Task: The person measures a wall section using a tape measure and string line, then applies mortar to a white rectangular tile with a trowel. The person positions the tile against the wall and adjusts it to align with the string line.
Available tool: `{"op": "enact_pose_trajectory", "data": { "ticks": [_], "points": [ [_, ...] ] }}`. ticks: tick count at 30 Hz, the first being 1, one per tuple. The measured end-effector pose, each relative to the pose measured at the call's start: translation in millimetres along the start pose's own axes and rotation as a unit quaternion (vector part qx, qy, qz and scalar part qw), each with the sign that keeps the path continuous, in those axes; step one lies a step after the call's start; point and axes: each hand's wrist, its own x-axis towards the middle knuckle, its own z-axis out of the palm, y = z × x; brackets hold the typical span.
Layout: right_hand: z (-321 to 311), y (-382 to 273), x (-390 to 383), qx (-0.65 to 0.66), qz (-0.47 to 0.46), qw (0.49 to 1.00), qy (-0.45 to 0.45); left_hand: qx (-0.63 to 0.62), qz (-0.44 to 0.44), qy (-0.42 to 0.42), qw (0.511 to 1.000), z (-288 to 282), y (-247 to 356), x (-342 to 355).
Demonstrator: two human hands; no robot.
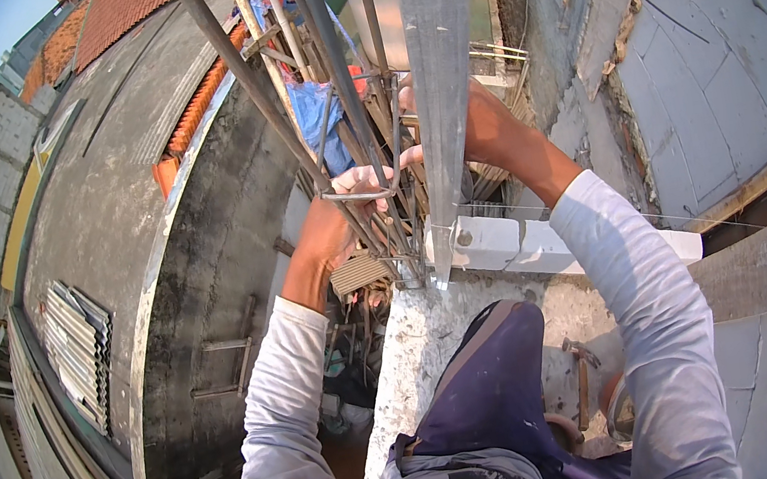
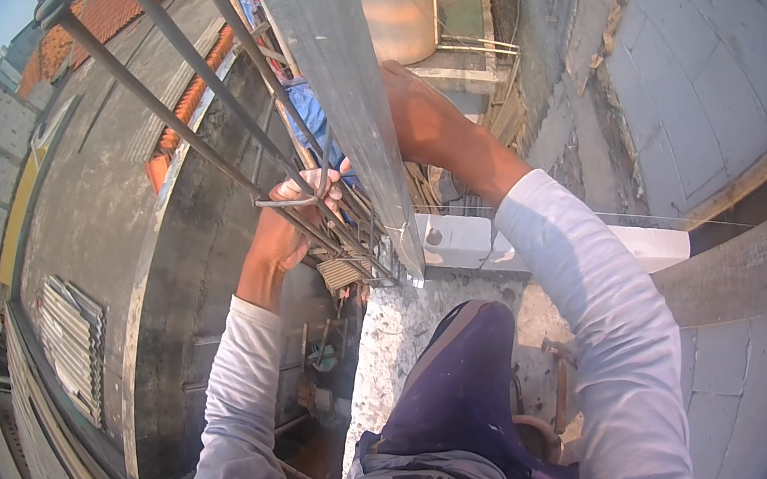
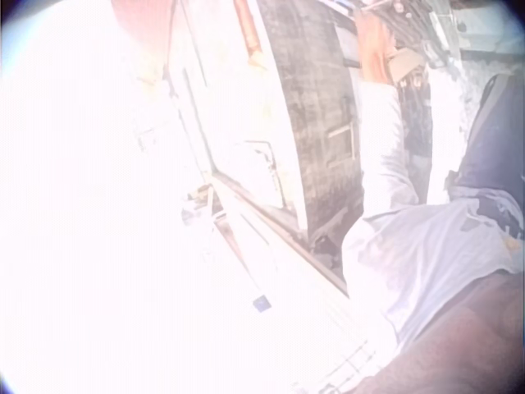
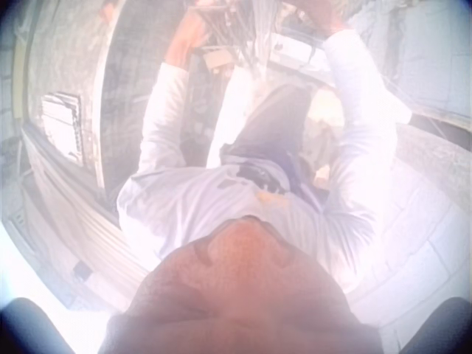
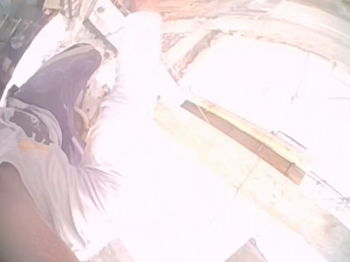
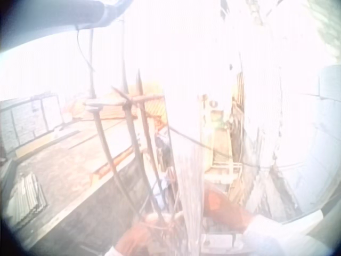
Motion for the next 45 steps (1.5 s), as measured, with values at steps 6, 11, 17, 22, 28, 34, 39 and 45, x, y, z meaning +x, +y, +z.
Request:
{"op": "enact_pose_trajectory", "data": {
  "ticks": [6, 11, 17, 22, 28, 34, 39, 45],
  "points": [
    [-35.0, -15.5, -20.4, -0.181, 0.002, 0.977, 0.114, -0.162, 0.098, 0.070, 0.979, -5.2, -38.3, -11.5],
    [-40.1, -48.9, -68.9, -0.166, 0.156, 0.960, 0.163, -0.155, 0.126, 0.087, 0.976, 3.9, -45.2, -31.4],
    [-2.5, -114.8, -112.0, -0.066, 0.264, 0.941, 0.203, -0.203, 0.192, 0.136, 0.951, 8.0, -63.2, -54.9],
    [42.0, -160.8, -106.4, 0.101, 0.227, 0.955, 0.164, -0.197, 0.214, 0.149, 0.945, 25.7, -67.0, -68.7],
    [83.5, -189.1, -53.6, 0.100, 0.233, 0.966, 0.050, 0.021, 0.215, 0.238, 0.947, 28.9, -74.9, -79.7],
    [94.5, -172.2, -43.7, 0.095, 0.226, 0.968, 0.056, 0.003, 0.193, 0.266, 0.945, 11.1, -81.7, -84.7],
    [95.2, -168.3, -54.0, 0.064, 0.221, 0.962, 0.149, -0.032, 0.248, 0.269, 0.930, 20.2, -76.6, -73.1],
    [104.0, -168.0, -55.9, 0.066, 0.296, 0.937, 0.175, 0.215, 0.294, 0.363, 0.858, 24.6, -76.7, -61.1]
  ]
}}
